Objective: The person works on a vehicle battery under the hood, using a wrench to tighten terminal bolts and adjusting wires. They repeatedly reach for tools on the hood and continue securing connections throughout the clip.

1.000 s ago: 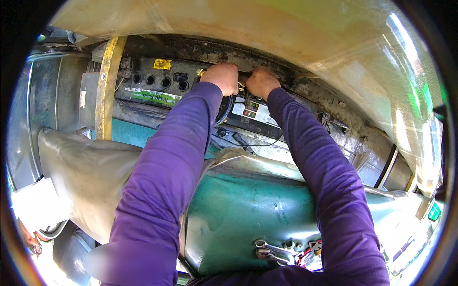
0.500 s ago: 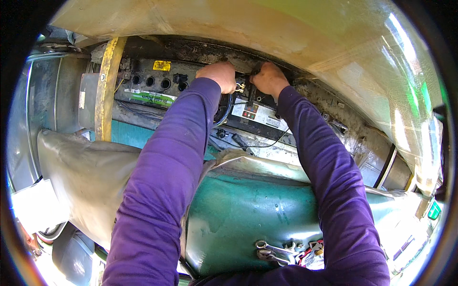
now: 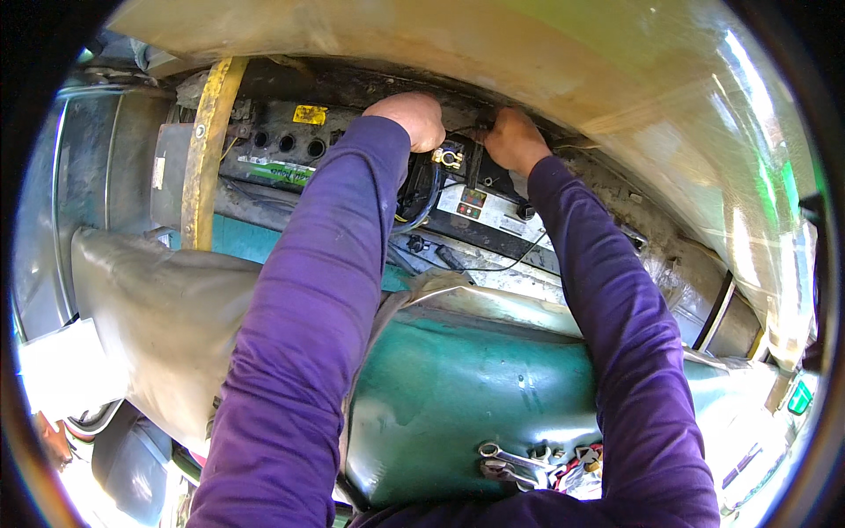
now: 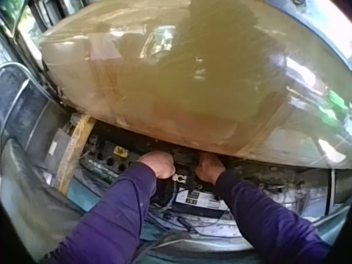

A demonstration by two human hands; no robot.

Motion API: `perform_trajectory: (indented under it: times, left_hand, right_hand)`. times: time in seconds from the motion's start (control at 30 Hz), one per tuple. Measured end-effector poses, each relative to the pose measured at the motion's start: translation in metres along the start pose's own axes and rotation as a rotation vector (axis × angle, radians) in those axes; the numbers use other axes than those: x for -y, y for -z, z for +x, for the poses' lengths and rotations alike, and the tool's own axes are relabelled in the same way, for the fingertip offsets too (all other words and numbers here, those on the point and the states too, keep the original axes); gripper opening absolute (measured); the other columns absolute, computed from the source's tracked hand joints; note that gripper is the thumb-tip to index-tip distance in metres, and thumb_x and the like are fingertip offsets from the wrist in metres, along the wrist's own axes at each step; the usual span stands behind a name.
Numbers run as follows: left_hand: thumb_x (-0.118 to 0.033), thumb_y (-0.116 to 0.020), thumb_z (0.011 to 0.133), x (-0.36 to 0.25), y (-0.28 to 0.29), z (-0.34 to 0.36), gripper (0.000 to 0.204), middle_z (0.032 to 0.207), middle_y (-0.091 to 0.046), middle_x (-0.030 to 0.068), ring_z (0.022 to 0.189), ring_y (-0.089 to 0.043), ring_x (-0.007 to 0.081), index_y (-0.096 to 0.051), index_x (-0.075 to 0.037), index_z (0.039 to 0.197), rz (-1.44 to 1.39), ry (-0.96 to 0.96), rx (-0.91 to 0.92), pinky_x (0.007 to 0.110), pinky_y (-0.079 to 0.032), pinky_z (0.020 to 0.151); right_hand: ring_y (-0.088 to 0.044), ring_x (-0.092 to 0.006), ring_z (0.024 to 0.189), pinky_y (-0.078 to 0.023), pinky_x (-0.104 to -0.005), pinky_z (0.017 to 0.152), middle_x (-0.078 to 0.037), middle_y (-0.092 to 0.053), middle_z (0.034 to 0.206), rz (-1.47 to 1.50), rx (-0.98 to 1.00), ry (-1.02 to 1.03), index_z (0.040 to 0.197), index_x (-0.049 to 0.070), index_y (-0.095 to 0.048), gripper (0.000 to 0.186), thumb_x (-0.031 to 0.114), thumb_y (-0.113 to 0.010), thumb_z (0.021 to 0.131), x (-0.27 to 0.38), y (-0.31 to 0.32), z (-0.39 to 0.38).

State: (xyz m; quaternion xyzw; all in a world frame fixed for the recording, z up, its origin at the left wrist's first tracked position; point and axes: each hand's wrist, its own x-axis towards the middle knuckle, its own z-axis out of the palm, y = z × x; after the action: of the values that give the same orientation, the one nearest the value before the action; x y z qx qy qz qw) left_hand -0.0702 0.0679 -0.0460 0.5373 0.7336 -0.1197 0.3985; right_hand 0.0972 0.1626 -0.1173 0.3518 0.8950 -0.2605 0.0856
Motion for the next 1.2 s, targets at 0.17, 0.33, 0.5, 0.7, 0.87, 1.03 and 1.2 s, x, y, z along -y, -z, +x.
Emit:
perform_trajectory:
  times: [0.17,0.33,0.5,0.7,0.87,1.03,1.2]
  left_hand:
    - [-0.020,-0.060,0.091,0.002,-0.010,0.007,0.039,0.130,-0.066,0.0251,0.119,-0.066,0.0391,-0.071,0.000,0.122,-0.042,-0.071,-0.004,0.046,-0.053,0.100]
    - [-0.020,-0.060,0.091,-0.001,-0.012,0.008,0.039,0.129,-0.067,0.0244,0.119,-0.066,0.0387,-0.071,0.000,0.122,-0.001,-0.010,0.032,0.046,-0.053,0.100]
    - [-0.020,-0.069,0.085,-0.003,-0.019,0.011,0.039,0.124,-0.069,0.0248,0.115,-0.068,0.0389,-0.073,0.001,0.118,0.001,-0.015,0.039,0.046,-0.055,0.096]
    - [-0.024,-0.082,0.072,0.001,-0.040,0.019,0.044,0.109,-0.072,0.0293,0.102,-0.071,0.0413,-0.074,0.006,0.103,-0.072,-0.107,-0.094,0.048,-0.057,0.090]
    - [-0.025,-0.083,0.070,0.002,-0.047,0.025,0.047,0.108,-0.072,0.0287,0.103,-0.071,0.0418,-0.074,0.006,0.104,-0.111,-0.054,-0.150,0.047,-0.057,0.090]
    - [-0.016,-0.084,0.068,0.001,-0.050,0.027,0.043,0.110,-0.073,0.0263,0.105,-0.072,0.0388,-0.076,0.002,0.106,-0.157,-0.044,-0.113,0.045,-0.058,0.090]
    - [-0.022,-0.089,0.071,-0.003,-0.054,0.022,0.049,0.118,-0.072,0.0227,0.111,-0.071,0.0383,-0.076,-0.001,0.113,-0.174,-0.020,-0.129,0.046,-0.057,0.096]
  right_hand:
    - [-0.064,-0.0448,0.113,-0.052,-0.0485,0.099,-0.029,-0.069,0.115,-0.112,-0.118,0.054,0.123,-0.002,-0.065,0.050,0.035,-0.072,0.091,-0.008,-0.015,-0.011]
    - [-0.065,-0.0450,0.113,-0.053,-0.0494,0.097,-0.032,-0.067,0.117,-0.060,0.311,0.015,0.116,-0.007,-0.067,0.051,0.038,-0.069,0.091,0.001,-0.005,-0.006]
    - [-0.067,-0.0447,0.110,-0.054,-0.0488,0.097,-0.034,-0.067,0.118,0.041,0.301,-0.053,0.107,-0.008,-0.072,0.047,0.035,-0.064,0.089,0.012,-0.006,-0.005]
    - [-0.069,-0.0435,0.109,-0.055,-0.0486,0.096,-0.028,-0.070,0.117,-0.040,0.277,-0.092,0.105,-0.003,-0.075,0.039,0.029,-0.061,0.088,0.023,-0.013,-0.001]
    - [-0.075,-0.0341,0.090,-0.060,-0.0433,0.080,-0.025,-0.075,0.096,-0.149,0.543,0.015,0.095,-0.006,-0.075,0.031,0.021,-0.060,0.089,0.035,0.007,0.012]
    - [-0.075,-0.0331,0.089,-0.060,-0.0444,0.077,-0.024,-0.073,0.107,-0.216,0.544,0.046,0.108,-0.004,-0.073,0.031,0.017,-0.058,0.091,0.042,0.014,0.015]
    - [-0.063,-0.0415,0.123,-0.051,-0.0466,0.105,-0.027,-0.063,0.135,-0.028,0.543,-0.240,0.123,0.002,-0.072,0.044,0.028,-0.050,0.094,0.031,0.001,0.014]
